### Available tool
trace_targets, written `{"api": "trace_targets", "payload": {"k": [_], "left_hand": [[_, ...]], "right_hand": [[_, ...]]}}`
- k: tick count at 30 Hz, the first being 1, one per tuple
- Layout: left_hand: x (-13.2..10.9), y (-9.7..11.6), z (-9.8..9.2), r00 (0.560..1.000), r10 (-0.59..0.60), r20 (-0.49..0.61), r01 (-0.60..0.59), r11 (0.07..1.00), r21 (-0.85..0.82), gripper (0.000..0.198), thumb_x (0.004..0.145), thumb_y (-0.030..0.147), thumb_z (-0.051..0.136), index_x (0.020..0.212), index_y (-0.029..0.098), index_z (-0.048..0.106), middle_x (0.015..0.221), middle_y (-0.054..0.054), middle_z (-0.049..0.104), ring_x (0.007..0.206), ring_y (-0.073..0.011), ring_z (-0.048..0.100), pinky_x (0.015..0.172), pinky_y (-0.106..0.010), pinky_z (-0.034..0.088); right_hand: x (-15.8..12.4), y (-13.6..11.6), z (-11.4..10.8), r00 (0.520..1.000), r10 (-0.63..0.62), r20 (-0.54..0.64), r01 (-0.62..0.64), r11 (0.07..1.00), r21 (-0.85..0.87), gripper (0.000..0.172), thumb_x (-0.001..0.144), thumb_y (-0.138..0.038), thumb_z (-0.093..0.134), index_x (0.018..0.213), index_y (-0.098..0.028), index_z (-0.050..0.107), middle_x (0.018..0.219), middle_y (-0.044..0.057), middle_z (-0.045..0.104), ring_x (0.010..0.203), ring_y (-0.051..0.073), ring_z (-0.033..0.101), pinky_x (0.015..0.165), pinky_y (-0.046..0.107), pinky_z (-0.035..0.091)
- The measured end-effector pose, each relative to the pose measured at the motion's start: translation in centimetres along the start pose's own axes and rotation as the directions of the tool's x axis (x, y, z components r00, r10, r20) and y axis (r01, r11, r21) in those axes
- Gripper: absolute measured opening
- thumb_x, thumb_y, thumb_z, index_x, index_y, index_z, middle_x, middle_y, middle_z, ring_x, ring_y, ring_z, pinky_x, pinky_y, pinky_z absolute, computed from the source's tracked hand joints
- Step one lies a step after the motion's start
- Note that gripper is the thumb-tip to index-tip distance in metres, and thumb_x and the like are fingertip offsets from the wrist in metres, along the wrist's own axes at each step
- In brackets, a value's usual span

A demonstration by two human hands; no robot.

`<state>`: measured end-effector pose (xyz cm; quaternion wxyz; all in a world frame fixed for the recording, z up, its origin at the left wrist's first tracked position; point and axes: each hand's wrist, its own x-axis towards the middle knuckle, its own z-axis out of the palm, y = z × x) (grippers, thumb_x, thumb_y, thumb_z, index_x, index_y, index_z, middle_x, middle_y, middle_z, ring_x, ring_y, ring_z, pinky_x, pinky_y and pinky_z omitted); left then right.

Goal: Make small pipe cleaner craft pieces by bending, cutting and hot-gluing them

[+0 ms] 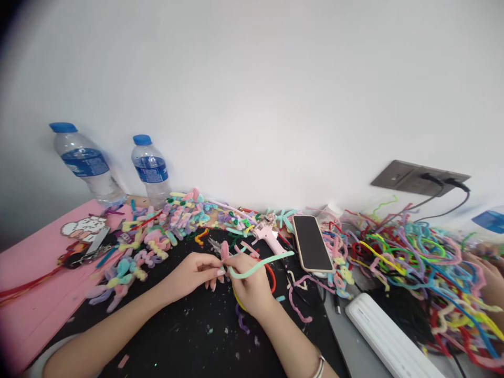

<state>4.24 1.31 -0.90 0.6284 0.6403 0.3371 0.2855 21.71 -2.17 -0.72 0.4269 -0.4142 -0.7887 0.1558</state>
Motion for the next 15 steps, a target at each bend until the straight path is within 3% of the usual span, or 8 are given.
{"api": "trace_targets", "payload": {"k": [6, 10, 15], "left_hand": [[0.11, -0.14, -0.21, 0.999, -0.054, -0.006, 0.053, 0.993, -0.107, 0.015, 0.07, 0.025, 0.069, 0.068, 0.012, 0.064, 0.054, 0.0, 0.063, 0.05, -0.0118, 0.058, 0.052, -0.022, 0.043], [-0.1, -0.16, -0.31, 0.994, -0.083, 0.077, 0.096, 0.977, -0.192, 0.021, 0.065, 0.028, 0.075, 0.069, 0.011, 0.064, 0.056, -0.001, 0.064, 0.051, -0.0122, 0.059, 0.053, -0.022, 0.045], [-0.44, 0.03, -0.44, 0.979, -0.151, 0.138, 0.195, 0.894, -0.404, 0.036, 0.08, 0.046, 0.057, 0.075, 0.011, 0.063, 0.068, -0.005, 0.066, 0.056, -0.0131, 0.062, 0.055, -0.024, 0.047]], "right_hand": [[0.2, -0.3, 0.15, 0.996, 0.093, -0.007, -0.093, 0.996, -0.01, 0.013, 0.084, -0.015, 0.045, 0.076, -0.02, 0.055, 0.067, 0.0, 0.054, 0.062, 0.015, 0.052, 0.085, 0.038, 0.045], [0.36, -0.42, 0.17, 0.996, 0.091, 0.01, -0.091, 0.995, 0.047, 0.017, 0.085, -0.016, 0.044, 0.071, -0.019, 0.052, 0.064, -0.001, 0.052, 0.061, 0.014, 0.049, 0.078, 0.034, 0.046], [0.3, -0.51, 0.04, 0.993, 0.113, -0.035, -0.111, 0.992, 0.055, 0.018, 0.087, -0.019, 0.044, 0.073, -0.019, 0.055, 0.067, 0.001, 0.056, 0.063, 0.015, 0.052, 0.079, 0.034, 0.045]]}}
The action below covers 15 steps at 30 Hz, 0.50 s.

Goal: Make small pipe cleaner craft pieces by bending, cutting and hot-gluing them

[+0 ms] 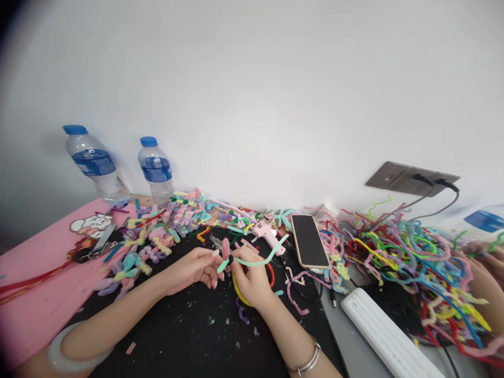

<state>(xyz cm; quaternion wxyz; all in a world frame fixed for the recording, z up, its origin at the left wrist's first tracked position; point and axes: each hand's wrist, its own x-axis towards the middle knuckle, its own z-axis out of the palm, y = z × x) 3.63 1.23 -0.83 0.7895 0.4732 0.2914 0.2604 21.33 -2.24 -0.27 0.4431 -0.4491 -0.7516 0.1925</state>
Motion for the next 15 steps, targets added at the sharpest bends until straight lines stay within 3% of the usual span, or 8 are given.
{"api": "trace_targets", "payload": {"k": [9, 15], "left_hand": [[-0.37, 0.42, 0.26, 0.996, -0.053, 0.072, 0.055, 0.998, -0.032, 0.032, 0.082, 0.044, 0.057, 0.083, 0.012, 0.062, 0.079, -0.007, 0.064, 0.059, -0.0114, 0.06, 0.053, -0.021, 0.045], [-0.19, 0.25, 0.3, 0.999, -0.039, 0.0, 0.039, 0.999, -0.022, 0.033, 0.08, 0.045, 0.058, 0.09, 0.014, 0.061, 0.089, -0.007, 0.062, 0.063, -0.0118, 0.06, 0.053, -0.022, 0.046]], "right_hand": [[-0.21, -0.04, 0.11, 0.997, -0.066, -0.043, 0.064, 0.997, -0.039, 0.015, 0.087, -0.017, 0.044, 0.082, -0.019, 0.058, 0.071, 0.003, 0.06, 0.068, 0.017, 0.056, 0.085, 0.037, 0.044], [-0.27, 0.17, 0.04, 0.995, -0.027, -0.099, 0.021, 0.998, -0.058, 0.014, 0.087, -0.018, 0.044, 0.08, -0.018, 0.057, 0.07, 0.004, 0.058, 0.065, 0.017, 0.054, 0.062, 0.029, 0.045]]}}
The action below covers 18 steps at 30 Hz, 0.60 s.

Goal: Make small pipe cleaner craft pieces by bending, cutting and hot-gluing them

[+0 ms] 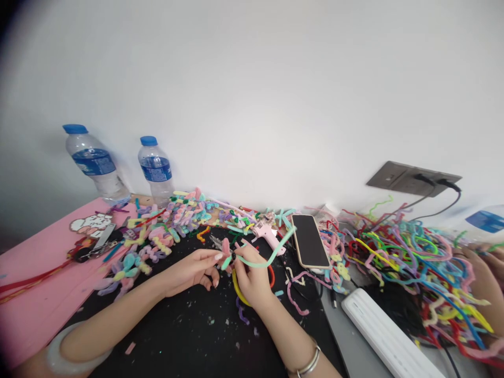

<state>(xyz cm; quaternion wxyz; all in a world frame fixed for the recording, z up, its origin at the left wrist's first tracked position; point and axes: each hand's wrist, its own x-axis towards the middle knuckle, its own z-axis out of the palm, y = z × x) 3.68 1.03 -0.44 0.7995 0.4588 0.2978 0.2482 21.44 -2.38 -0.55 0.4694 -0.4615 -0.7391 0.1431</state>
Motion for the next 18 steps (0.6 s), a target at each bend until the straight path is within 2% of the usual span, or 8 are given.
{"api": "trace_targets", "payload": {"k": [2, 5, 9, 14, 18], "left_hand": [[0.0, 0.1, 0.0, 1.0, -0.01, -0.007, 0.01, 1.0, -0.003, 0.033, 0.08, 0.045, 0.058, 0.092, 0.014, 0.06, 0.088, -0.006, 0.062, 0.064, -0.0119, 0.06, 0.054, -0.022, 0.046], [-0.2, 0.3, 0.1, 0.999, -0.026, 0.038, 0.027, 1.0, -0.008, 0.034, 0.081, 0.046, 0.056, 0.089, 0.013, 0.06, 0.087, -0.007, 0.063, 0.061, -0.011, 0.059, 0.053, -0.022, 0.045], [-0.3, 0.1, 0.4, 0.995, -0.032, 0.094, 0.037, 0.998, -0.045, 0.034, 0.081, 0.046, 0.056, 0.081, 0.012, 0.059, 0.072, -0.005, 0.061, 0.054, -0.0092, 0.056, 0.049, -0.02, 0.042], [-0.1, -0.5, 0.9, 0.999, -0.025, 0.023, 0.029, 0.987, -0.16, 0.031, 0.077, 0.043, 0.063, 0.074, 0.013, 0.056, 0.063, 0.0, 0.055, 0.051, -0.0075, 0.05, 0.049, -0.019, 0.041], [0.0, -0.6, 1.0, 0.999, -0.032, 0.007, 0.033, 0.982, -0.185, 0.033, 0.075, 0.044, 0.064, 0.07, 0.013, 0.055, 0.058, 0.002, 0.05, 0.048, -0.006, 0.043, 0.047, -0.019, 0.036]], "right_hand": [[0.0, 0.1, 0.0, 1.0, 0.01, -0.013, -0.01, 1.0, 0.002, 0.014, 0.087, -0.018, 0.044, 0.081, -0.017, 0.057, 0.07, 0.003, 0.056, 0.065, 0.016, 0.053, 0.063, 0.029, 0.044], [0.0, 0.2, -0.1, 1.0, 0.015, -0.001, -0.015, 1.0, 0.007, 0.015, 0.088, -0.018, 0.044, 0.082, -0.017, 0.058, 0.071, 0.003, 0.057, 0.066, 0.016, 0.054, 0.066, 0.03, 0.045], [0.0, 0.1, 0.0, 1.0, 0.007, 0.026, -0.007, 1.0, -0.006, 0.015, 0.088, -0.018, 0.043, 0.082, -0.018, 0.058, 0.072, 0.003, 0.059, 0.067, 0.016, 0.055, 0.064, 0.029, 0.046], [0.0, -0.3, 0.0, 0.999, 0.005, 0.042, -0.005, 1.0, -0.01, 0.016, 0.088, -0.018, 0.043, 0.083, -0.019, 0.058, 0.071, 0.004, 0.061, 0.071, 0.019, 0.058, 0.071, 0.032, 0.048], [0.1, -0.5, 0.0, 0.999, 0.011, 0.037, -0.011, 1.0, 0.001, 0.016, 0.087, -0.017, 0.043, 0.082, -0.02, 0.058, 0.063, 0.002, 0.059, 0.07, 0.019, 0.058, 0.08, 0.036, 0.047]]}}
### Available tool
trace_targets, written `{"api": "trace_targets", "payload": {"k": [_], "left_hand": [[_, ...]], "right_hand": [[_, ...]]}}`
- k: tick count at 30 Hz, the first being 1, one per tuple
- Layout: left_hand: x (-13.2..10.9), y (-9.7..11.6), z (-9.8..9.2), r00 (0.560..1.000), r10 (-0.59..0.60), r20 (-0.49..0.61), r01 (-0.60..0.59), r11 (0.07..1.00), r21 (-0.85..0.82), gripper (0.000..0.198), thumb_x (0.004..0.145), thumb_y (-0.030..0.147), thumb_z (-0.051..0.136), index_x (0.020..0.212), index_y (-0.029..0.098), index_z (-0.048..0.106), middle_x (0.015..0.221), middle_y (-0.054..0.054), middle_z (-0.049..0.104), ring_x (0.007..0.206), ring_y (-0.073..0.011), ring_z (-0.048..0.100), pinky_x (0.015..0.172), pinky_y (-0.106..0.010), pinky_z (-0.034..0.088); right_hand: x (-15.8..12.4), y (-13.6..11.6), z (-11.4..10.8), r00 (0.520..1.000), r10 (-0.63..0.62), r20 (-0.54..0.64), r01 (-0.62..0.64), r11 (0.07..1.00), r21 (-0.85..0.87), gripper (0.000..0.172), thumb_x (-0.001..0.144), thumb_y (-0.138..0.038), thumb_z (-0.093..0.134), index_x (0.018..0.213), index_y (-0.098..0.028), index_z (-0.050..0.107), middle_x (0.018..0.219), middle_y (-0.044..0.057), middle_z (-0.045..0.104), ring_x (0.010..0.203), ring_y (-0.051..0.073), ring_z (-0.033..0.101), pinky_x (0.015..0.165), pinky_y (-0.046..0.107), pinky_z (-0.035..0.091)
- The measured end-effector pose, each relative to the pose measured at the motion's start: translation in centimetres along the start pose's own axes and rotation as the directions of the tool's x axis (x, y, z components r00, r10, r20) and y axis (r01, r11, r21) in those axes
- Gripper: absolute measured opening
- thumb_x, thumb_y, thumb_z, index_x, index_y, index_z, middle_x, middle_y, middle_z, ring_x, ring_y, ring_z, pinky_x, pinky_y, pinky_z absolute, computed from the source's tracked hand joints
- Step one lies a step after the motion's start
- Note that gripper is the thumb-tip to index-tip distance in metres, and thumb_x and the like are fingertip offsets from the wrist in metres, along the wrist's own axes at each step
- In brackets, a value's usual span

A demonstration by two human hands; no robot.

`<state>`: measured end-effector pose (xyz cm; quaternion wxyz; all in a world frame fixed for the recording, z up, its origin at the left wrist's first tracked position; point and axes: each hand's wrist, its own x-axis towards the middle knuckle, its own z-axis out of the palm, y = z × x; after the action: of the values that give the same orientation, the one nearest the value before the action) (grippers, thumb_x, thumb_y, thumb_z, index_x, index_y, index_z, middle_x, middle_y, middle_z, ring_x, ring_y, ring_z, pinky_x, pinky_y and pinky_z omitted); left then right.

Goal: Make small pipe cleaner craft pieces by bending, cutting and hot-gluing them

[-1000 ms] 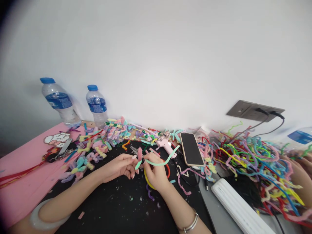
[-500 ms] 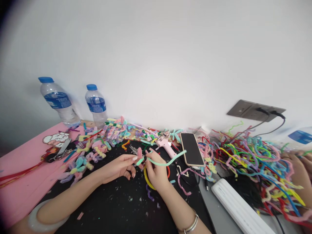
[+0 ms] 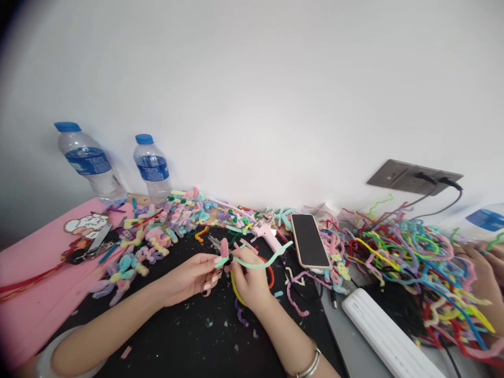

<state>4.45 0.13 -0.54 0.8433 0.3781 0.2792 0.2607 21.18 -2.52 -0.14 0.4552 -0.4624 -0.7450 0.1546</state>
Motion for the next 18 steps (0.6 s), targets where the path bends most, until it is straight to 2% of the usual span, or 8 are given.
{"api": "trace_targets", "payload": {"k": [8, 18], "left_hand": [[0.13, -0.07, -0.23, 0.999, 0.024, 0.027, -0.025, 0.999, 0.031, 0.033, 0.082, 0.046, 0.055, 0.082, 0.013, 0.056, 0.059, 0.006, 0.038, 0.046, -0.0043, 0.029, 0.047, -0.018, 0.028], [0.29, -0.2, 0.04, 0.996, 0.087, -0.037, -0.081, 0.986, 0.143, 0.034, 0.081, 0.048, 0.053, 0.072, 0.016, 0.049, 0.058, 0.008, 0.033, 0.044, -0.0047, 0.026, 0.045, -0.018, 0.026]], "right_hand": [[-0.03, 0.19, 0.14, 0.998, 0.033, 0.056, -0.035, 0.999, 0.034, 0.015, 0.085, -0.014, 0.043, 0.076, -0.019, 0.055, 0.07, 0.003, 0.062, 0.063, 0.016, 0.056, 0.065, 0.029, 0.046], [-0.47, 0.45, 0.49, 0.998, 0.007, 0.066, -0.006, 1.0, -0.01, 0.016, 0.085, -0.013, 0.042, 0.074, -0.019, 0.052, 0.066, 0.001, 0.054, 0.058, 0.014, 0.05, 0.056, 0.025, 0.04]]}}
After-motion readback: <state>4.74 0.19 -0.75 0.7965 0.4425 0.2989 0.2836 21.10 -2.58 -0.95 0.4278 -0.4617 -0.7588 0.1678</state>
